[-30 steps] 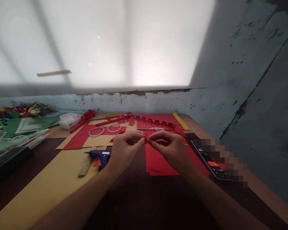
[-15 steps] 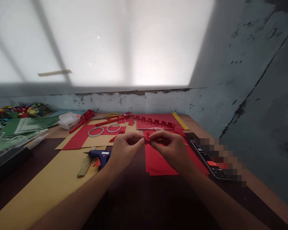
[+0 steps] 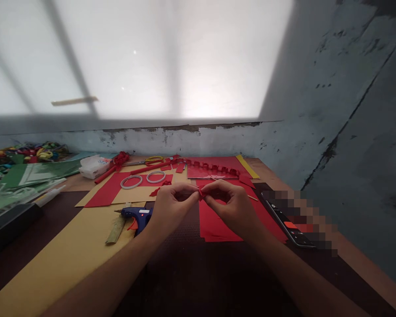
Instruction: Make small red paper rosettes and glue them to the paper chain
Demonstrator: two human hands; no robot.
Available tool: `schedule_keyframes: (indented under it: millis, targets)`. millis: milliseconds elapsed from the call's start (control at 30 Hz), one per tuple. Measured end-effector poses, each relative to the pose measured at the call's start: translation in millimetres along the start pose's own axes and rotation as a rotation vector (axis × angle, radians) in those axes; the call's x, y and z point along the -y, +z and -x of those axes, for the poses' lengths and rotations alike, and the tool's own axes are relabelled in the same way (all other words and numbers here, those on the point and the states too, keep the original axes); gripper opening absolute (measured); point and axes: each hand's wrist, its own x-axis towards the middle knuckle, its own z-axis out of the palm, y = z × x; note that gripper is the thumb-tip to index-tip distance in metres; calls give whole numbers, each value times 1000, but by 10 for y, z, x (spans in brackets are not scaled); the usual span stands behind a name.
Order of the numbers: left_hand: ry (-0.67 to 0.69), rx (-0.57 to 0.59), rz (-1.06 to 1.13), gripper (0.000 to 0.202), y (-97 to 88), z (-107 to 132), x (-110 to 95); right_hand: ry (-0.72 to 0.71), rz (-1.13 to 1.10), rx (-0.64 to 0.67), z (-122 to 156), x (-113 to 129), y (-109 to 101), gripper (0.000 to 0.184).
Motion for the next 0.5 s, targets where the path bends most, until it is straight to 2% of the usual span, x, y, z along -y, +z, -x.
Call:
schedule_keyframes:
  millis: [233,500]
  targets:
    - [-39,-11,-39,14,-2,-3,6,20,39,-3,0,6,-1,14]
    - [1,29,-211,12,-13,0,25,-10,185,26,11,29,-14,19]
